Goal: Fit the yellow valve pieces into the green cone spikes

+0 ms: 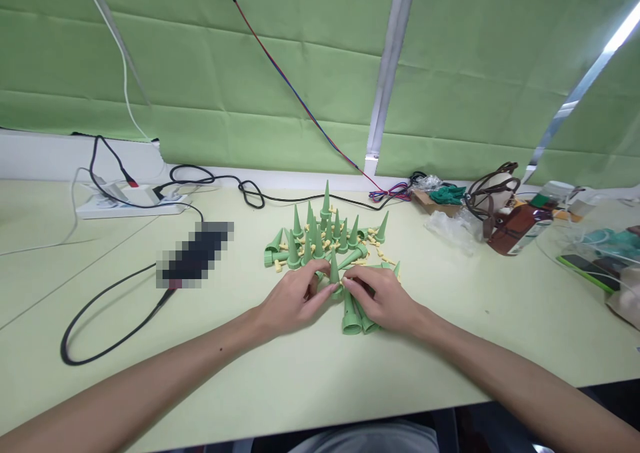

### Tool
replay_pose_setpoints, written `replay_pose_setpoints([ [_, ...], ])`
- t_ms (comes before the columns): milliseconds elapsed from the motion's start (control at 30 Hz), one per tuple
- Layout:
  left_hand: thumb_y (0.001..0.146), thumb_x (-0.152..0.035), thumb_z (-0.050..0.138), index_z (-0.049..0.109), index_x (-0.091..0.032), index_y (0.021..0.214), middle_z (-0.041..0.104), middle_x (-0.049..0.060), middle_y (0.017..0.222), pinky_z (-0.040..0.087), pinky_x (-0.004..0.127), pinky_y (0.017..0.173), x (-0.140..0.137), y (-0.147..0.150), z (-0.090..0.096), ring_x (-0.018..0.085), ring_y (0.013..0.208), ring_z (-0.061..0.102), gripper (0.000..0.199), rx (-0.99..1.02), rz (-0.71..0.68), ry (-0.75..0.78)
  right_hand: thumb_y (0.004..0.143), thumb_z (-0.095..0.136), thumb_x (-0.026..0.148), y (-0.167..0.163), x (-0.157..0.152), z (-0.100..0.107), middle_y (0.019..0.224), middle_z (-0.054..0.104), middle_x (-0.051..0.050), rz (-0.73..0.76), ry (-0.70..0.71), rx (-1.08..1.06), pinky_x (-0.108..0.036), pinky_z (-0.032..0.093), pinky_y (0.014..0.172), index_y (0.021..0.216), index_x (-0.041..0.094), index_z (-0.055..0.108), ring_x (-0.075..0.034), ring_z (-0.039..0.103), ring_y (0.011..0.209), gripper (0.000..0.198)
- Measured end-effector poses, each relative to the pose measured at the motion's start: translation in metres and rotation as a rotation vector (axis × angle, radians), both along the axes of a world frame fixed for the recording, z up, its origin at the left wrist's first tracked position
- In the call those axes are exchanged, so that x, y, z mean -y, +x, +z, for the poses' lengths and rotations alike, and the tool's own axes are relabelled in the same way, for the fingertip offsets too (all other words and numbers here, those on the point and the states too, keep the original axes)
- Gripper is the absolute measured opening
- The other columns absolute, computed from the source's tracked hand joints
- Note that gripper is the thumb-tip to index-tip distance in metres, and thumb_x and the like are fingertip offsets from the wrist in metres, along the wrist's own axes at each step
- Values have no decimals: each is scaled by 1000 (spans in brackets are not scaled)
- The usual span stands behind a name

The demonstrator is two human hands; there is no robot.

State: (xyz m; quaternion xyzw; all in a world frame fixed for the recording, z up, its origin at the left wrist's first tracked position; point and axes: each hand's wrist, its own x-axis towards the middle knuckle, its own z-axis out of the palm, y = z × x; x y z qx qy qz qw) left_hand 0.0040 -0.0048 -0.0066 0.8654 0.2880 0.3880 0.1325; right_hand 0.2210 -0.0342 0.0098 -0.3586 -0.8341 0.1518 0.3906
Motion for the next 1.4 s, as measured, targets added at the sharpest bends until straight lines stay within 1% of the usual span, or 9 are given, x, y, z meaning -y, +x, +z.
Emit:
replay_pose_setpoints([
  [233, 96, -30, 55, 51, -19, 107, 48, -10, 53, 33, 19, 47, 1, 0, 1, 8, 43, 44, 16, -22, 18, 2, 103, 43, 25, -1, 1, 1, 68, 58, 0, -6, 1, 15, -25, 42, 60, 88, 19, 61, -14, 53, 61, 24],
  [433, 96, -30, 55, 50, -19, 108, 51, -9, 56, 34, 19, 47, -1, -1, -2, 9, 45, 45, 17, -47, 20, -29, 103, 43, 25, 0, 0, 0, 68, 59, 0, 1, -4, 14, -25, 41, 60, 89, 19, 61, -14, 54, 61, 23],
  [700, 96, -29, 54, 49, -20, 108, 49, -10, 55, 32, 18, 47, 0, -1, 0, 8, 44, 44, 16, -54, 12, -41, 102, 44, 24, 0, 0, 1, 68, 57, 0, 1, -9, 18, -25, 41, 60, 88, 19, 60, -14, 52, 61, 22],
  [1233, 96, -28, 56, 49, -20, 109, 49, -10, 55, 33, 18, 47, -1, 0, -2, 8, 45, 44, 17, -44, 13, -1, 101, 46, 21, 0, 0, 0, 69, 57, 1, 15, -25, 2, -23, 39, 61, 89, 18, 60, -12, 51, 62, 19],
  [1400, 96, -28, 56, 49, -20, 109, 48, -10, 55, 33, 18, 47, -1, 0, -2, 8, 45, 44, 17, -45, 10, -2, 101, 45, 22, 0, 0, -1, 67, 54, 1, 5, -28, 16, -24, 38, 60, 88, 18, 60, -12, 48, 60, 20],
])
